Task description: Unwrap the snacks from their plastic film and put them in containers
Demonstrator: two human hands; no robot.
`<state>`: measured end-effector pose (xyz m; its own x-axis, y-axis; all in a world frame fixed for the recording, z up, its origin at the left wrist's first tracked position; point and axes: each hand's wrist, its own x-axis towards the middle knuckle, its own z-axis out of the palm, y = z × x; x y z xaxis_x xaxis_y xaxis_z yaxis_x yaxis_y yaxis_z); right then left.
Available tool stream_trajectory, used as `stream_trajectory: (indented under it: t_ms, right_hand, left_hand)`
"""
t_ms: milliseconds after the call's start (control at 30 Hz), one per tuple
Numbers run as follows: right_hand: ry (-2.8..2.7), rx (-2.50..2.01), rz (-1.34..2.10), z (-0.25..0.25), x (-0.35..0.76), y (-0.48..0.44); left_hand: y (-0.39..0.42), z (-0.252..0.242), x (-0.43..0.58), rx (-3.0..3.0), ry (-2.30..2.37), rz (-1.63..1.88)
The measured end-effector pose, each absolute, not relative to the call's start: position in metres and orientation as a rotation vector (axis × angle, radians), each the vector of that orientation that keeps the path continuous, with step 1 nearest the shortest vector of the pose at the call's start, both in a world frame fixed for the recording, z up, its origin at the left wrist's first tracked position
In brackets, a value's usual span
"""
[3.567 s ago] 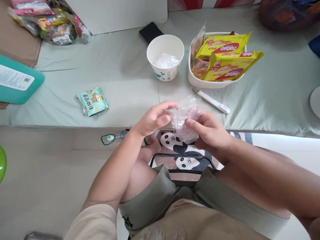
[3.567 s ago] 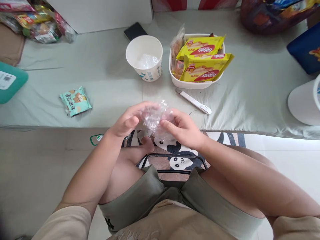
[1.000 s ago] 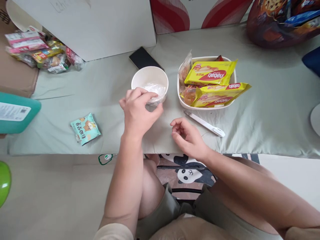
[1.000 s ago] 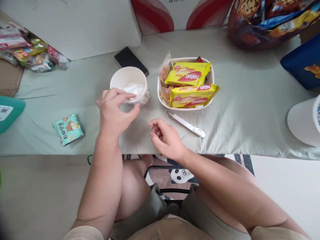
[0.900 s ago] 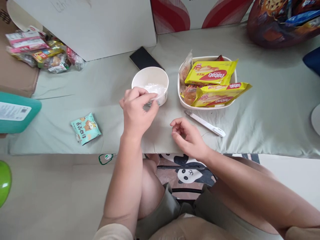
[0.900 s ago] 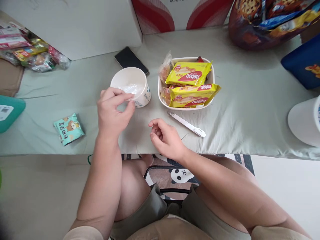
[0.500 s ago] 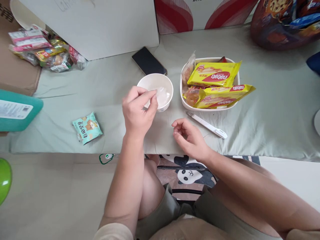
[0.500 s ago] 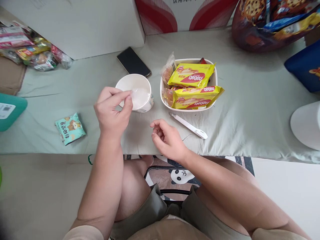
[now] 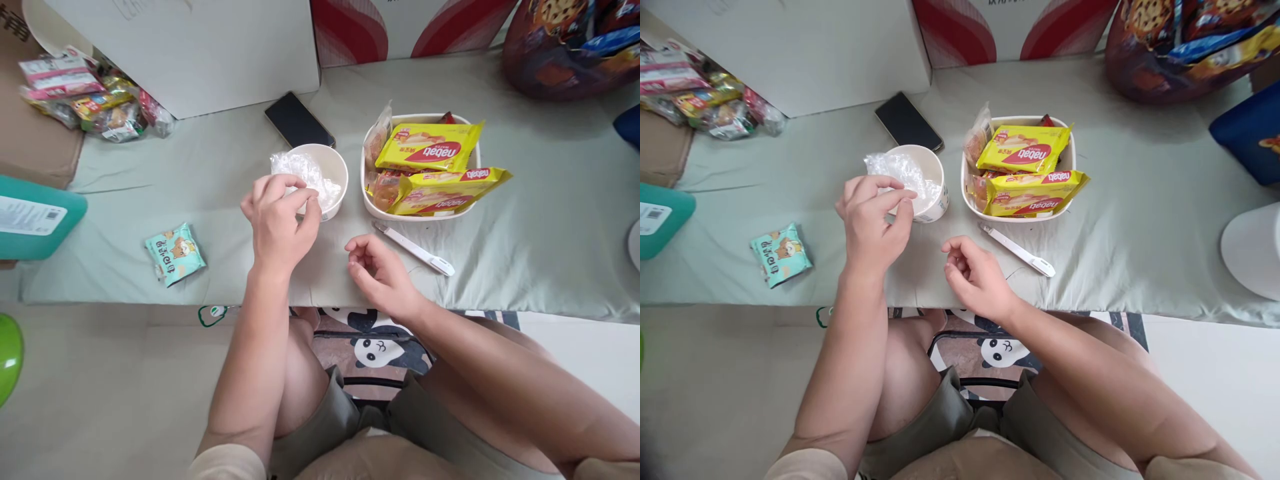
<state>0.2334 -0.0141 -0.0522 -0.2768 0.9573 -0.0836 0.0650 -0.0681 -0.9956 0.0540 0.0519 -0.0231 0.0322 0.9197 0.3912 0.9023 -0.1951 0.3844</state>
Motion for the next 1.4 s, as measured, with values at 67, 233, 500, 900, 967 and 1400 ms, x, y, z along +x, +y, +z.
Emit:
stream_trajectory:
  t_ms: [67, 233, 500, 900, 967, 1400]
  right_hand:
    - [-1.404, -1.154, 1.454, -0.052, 0.233, -0.013]
    - [-1.376, -1.158, 1.453, -0.050, 0.233, -0.010]
    - [-1.382, -1.180, 1.428, -0.050, 0.234, -0.006]
    - [-1.403, -1.185, 1.402, -0.050, 0.233, -0.003]
    - [-1.401, -1.191, 1.408, -0.050, 0.233, -0.003]
    - [-1.415, -1.202, 1.363, -0.052, 0.232, -0.005]
  left_hand:
    - [0.051, -0.021, 0.056, 2.242, 1.974, 0.826]
    - [0.051, -0.021, 0.057, 2.220, 1.923, 0.795]
    - [0.047, -0.017, 0.061, 2.176, 1.844, 0.744]
    - [0.044, -0.017, 0.068, 2.210, 1.857, 0.715]
    - [0.046, -0.017, 0.069, 2.207, 1.836, 0.741]
    - [0.052, -0.020, 0.059, 2.175, 1.778, 0.996]
